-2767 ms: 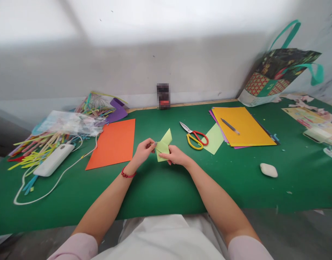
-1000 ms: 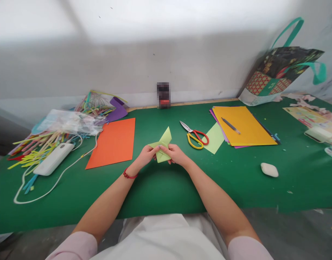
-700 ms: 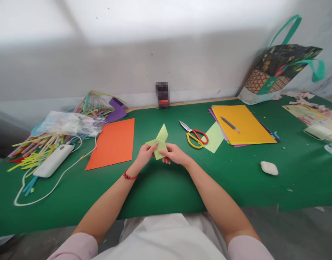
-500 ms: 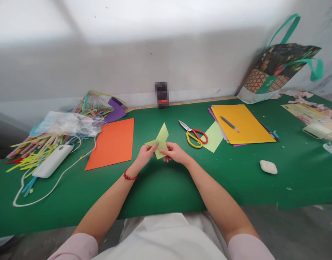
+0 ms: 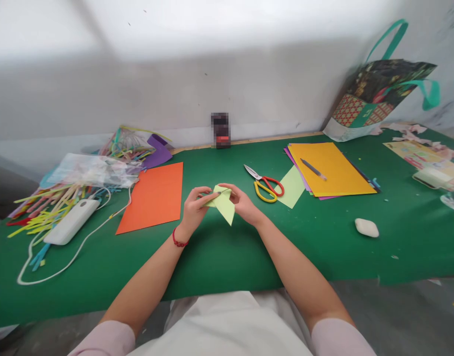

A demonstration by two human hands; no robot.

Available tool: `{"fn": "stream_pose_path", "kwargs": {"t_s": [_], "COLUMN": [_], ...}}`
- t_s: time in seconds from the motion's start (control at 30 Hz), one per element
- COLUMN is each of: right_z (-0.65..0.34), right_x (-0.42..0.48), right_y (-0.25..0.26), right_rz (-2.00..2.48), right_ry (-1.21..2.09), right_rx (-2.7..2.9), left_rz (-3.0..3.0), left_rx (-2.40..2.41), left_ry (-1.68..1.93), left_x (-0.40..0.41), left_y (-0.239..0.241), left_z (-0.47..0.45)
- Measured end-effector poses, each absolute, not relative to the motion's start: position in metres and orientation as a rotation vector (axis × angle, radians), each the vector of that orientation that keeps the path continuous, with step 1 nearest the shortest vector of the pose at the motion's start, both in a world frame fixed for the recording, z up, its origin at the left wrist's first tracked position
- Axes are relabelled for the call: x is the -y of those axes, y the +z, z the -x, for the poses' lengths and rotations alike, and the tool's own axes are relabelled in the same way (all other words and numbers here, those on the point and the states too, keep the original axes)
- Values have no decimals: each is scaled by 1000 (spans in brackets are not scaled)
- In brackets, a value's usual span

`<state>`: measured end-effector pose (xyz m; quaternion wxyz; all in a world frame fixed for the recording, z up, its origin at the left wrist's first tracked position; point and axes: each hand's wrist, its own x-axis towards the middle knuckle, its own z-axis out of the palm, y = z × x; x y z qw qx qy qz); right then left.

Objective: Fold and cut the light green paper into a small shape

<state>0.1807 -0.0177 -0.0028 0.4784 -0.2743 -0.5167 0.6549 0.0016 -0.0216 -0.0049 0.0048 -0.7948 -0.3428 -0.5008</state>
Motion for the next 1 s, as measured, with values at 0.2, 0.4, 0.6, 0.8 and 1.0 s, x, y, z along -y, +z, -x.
{"fn": "stream_pose_path", "kwargs": {"t_s": [0.2,0.4,0.6,0.8,1.0], "right_z": [-179,-178,-183,-193,-197], "right_x": [21,18,16,15,15], "right_y": [-2,-5,-3,2,2], "right_rz": [638,690,699,711,673], "right_ry": [1501,1397,1376,1483,1544], "right_rx": [1401,1395,1387,1434,1585], "left_rz": [2475,2383,2504,2300,2833], "left_rx": [1083,1241,1338,2080,2693], "left_ry": [-1485,-1458,-1641,-2339,-2153], "left_x": [25,26,29,18,19], "left_y": [-6,-3,-2,9,11], "left_z": [-4,0,-8,-7,-10]}}
